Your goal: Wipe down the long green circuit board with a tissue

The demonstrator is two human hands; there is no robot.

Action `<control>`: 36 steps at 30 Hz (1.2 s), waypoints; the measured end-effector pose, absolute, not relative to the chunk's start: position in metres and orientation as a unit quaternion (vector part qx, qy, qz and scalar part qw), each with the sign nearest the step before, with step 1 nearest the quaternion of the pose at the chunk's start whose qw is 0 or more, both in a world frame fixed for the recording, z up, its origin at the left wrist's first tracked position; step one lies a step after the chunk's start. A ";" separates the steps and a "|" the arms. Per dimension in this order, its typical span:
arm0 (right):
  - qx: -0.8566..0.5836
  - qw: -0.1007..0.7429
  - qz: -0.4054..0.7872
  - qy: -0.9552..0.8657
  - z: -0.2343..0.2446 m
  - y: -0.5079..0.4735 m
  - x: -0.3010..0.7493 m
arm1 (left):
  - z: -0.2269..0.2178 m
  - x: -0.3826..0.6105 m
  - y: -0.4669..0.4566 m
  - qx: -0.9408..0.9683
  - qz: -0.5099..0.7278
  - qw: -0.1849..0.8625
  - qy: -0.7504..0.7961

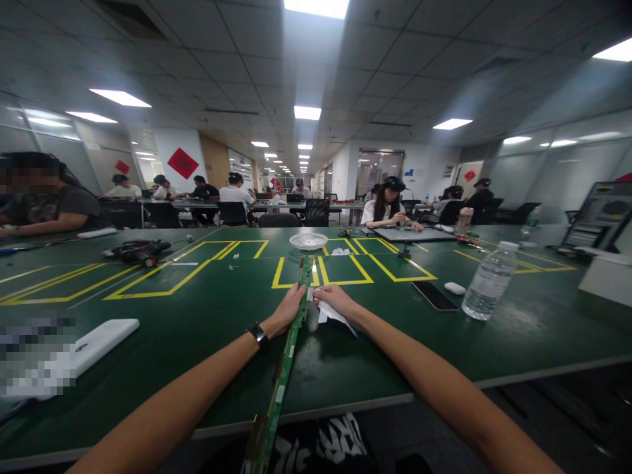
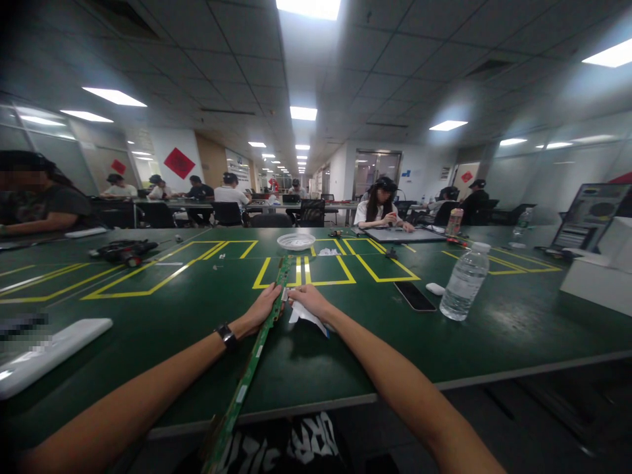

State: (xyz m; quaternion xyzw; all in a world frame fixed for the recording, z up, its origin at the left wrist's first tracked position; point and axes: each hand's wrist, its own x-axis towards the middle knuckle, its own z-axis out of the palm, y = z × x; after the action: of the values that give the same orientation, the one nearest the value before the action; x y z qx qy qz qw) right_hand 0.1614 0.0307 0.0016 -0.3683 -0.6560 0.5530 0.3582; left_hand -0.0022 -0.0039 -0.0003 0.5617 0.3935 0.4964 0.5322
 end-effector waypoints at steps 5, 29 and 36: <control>-0.361 0.370 0.539 -0.665 -0.002 0.035 0.162 | 0.002 0.000 -0.007 0.581 0.501 0.501 0.400; -0.528 0.300 0.231 -0.760 0.007 0.065 0.215 | -0.003 -0.028 0.023 0.668 0.472 0.296 0.495; -0.728 0.209 -0.040 -0.652 -0.002 0.076 0.270 | -0.007 -0.046 0.034 0.733 0.396 0.100 0.544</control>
State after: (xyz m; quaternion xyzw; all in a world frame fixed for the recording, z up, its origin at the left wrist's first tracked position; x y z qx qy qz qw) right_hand 0.2697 0.0758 -0.0021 -0.7278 -0.6519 -0.0405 0.2090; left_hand -0.0460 0.0336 -0.0072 0.7329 0.5442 0.3959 0.1005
